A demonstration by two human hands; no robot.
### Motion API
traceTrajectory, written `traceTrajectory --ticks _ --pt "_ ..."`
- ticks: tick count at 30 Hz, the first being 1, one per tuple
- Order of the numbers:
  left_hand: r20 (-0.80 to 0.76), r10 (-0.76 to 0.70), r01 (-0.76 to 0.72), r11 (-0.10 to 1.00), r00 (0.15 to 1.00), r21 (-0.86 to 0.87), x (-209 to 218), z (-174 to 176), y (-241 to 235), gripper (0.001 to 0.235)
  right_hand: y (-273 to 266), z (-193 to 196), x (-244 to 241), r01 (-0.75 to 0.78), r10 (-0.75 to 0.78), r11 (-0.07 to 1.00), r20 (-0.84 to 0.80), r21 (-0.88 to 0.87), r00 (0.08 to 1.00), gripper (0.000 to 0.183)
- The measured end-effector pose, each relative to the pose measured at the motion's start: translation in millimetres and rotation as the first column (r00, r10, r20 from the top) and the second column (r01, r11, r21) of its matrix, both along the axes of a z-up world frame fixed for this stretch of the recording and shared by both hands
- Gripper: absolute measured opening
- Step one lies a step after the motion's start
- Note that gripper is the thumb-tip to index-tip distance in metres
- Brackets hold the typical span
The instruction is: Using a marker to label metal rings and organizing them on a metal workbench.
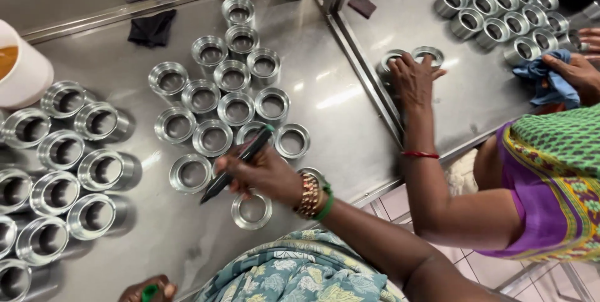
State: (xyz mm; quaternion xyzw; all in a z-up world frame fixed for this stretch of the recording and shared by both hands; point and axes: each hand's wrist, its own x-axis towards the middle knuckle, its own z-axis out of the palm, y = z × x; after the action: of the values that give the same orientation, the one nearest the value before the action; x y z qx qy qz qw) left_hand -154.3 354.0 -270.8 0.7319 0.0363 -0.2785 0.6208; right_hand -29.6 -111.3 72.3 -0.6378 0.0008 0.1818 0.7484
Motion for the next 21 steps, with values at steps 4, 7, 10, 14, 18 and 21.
traceTrajectory --ticks 4,7,10,14,18,21 --pt "-0.140 0.230 -0.236 0.971 0.963 -0.027 5.8 32.8 -4.3 0.039 -2.8 -7.9 -8.3 0.082 -0.082 0.995 0.008 0.050 0.997 0.033" --pt "0.367 -0.125 -0.023 0.927 0.922 0.375 25.8 91.6 -27.3 0.014 7.2 -7.3 -18.3 0.124 -0.129 0.990 -0.077 -0.066 0.989 0.038" --pt "0.494 -0.208 -0.192 0.743 0.844 0.641 35.1 200.3 -101.8 0.019 13.7 -9.6 -23.9 0.122 -0.124 0.992 -0.094 -0.034 0.988 0.038" --pt "0.359 0.145 -0.375 0.566 0.922 0.734 23.3 223.4 -118.6 0.037 -3.5 -9.4 -21.3 0.103 -0.119 0.987 -0.123 -0.127 0.985 0.037" --pt "0.478 0.072 -0.457 0.446 0.876 0.770 15.4 226.4 -124.5 0.040 -57.1 7.2 -11.5 0.256 -0.247 0.949 0.069 -0.185 0.967 0.035" --pt "0.539 0.080 -0.511 0.461 0.838 0.725 14.5 224.2 -124.0 0.039 -84.6 22.5 -7.3 0.355 -0.336 0.927 0.153 -0.123 0.929 0.033"
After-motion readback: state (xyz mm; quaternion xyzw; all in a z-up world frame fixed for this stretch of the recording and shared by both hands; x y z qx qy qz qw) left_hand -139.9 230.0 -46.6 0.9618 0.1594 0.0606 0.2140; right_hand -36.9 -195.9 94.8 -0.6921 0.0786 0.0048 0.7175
